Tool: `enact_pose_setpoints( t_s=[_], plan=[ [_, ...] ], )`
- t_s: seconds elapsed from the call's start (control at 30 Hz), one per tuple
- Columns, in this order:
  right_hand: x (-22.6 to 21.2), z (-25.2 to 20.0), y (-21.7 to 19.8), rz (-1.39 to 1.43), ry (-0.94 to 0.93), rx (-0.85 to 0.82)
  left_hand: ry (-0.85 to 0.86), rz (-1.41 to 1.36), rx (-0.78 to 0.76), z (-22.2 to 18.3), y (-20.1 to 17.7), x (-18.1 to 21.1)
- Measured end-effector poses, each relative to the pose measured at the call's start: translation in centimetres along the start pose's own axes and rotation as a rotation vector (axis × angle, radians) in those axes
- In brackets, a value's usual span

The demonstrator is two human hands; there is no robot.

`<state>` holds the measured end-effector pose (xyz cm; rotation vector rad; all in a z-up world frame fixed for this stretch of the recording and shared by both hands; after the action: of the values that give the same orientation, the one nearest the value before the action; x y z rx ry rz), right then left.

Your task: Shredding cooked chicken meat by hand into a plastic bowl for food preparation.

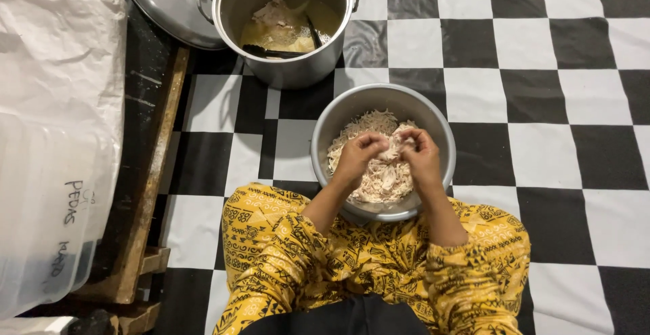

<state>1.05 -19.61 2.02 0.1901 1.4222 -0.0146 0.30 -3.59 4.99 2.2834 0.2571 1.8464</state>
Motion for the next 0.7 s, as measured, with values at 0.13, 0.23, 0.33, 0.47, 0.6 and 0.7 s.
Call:
enact_pose_setpoints(
  t_s=[0.13,0.23,0.33,0.47,0.6,0.7],
  plan=[
    [1.1,0.3,-1.7,0.278,0.231,0.038,0.091,0.079,0.135,1.2,-1.7,-0.1],
    [-0.3,0.2,-0.6,0.455,0.337,-0.017,0.129,0.444,0.139,1.3,-2.1,-1.2],
    [0.9,0.2,-0.7,0.451,0.333,-0.062,0.124,0.593,0.046,0.6,-0.8,-0.9],
    [-1.5,-1.4,1.3,0.371,0.279,-0.137,0.225,0.597,0.017,1.3,-0.8,-2.4],
    [-3.7,-1.8,2.2,0.273,0.136,-0.179,0.105,0.335,0.040,2.2,-1.8,-2.9],
    [-1.9,-0.8,0.4,0.190,0.099,-0.098,0.056,0.119,-0.048,1.0,-1.1,-0.5]
  ],
)
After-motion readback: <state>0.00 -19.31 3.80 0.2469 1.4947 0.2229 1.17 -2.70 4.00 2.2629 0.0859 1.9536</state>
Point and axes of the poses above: each hand's wrist, its own z-axis towards the middle knuckle, its own y-axis out of the palm, x = y × z, the point moved 2 cm from there along z, towards the middle knuckle, and after that the axes turned 4 degrees about -y, right-handed, at the moved point
